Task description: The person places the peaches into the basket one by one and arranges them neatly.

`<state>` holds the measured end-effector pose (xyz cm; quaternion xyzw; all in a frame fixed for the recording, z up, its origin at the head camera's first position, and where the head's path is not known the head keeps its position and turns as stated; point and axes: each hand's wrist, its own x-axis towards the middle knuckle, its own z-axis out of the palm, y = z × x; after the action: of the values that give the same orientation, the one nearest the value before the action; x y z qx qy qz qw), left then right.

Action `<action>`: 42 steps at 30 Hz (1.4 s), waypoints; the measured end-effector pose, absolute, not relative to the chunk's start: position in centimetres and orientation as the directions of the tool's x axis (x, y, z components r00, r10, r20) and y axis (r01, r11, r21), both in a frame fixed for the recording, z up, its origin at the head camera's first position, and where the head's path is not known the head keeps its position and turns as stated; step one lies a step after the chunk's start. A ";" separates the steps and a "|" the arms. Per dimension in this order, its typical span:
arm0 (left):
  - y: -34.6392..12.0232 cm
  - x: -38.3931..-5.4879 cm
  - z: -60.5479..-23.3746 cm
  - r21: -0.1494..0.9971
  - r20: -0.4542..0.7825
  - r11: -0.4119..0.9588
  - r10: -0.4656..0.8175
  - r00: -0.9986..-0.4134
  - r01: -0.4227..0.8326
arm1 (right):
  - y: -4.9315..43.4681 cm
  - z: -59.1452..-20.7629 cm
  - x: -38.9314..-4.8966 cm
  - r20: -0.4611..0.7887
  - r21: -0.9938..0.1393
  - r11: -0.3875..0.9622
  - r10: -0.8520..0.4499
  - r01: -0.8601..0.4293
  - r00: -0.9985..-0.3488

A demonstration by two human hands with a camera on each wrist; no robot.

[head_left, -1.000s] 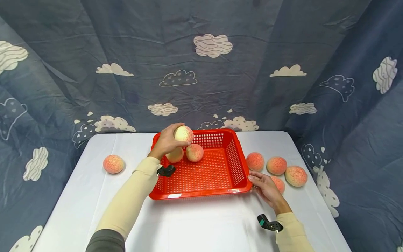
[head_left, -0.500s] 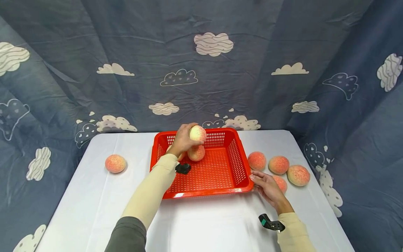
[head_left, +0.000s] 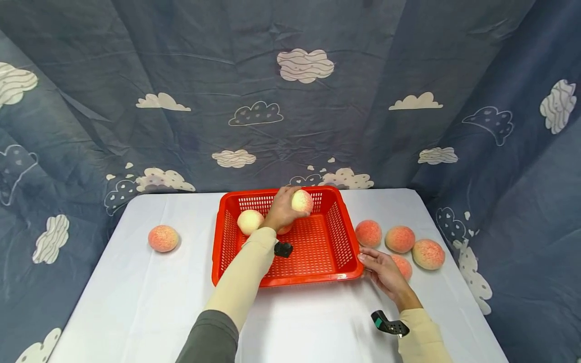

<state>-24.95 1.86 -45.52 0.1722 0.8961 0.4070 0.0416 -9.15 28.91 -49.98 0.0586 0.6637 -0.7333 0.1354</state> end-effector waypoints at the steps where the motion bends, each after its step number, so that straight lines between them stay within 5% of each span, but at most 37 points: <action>1: 2.1 -24.9 -45.7 0.745 0.061 0.609 0.344 -0.937 0.272 | 28.9 -50.0 -9.1 -0.267 -0.958 -0.078 -0.121 0.277 -0.956; 18: 4.9 -24.4 -48.7 0.725 0.055 0.640 0.313 -0.948 0.253 | 28.7 -49.9 -9.3 -0.275 -0.957 -0.064 -0.124 0.284 -0.953; 42: 7.6 -23.6 -50.8 0.457 0.010 0.836 0.337 -0.941 0.304 | 28.8 -49.9 -9.0 -0.290 -0.955 -0.041 -0.098 0.295 -0.952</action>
<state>-23.58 7.64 -50.84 0.1673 0.9574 0.2325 0.0356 -8.98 28.83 -49.86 0.0725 0.6786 -0.7179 0.1371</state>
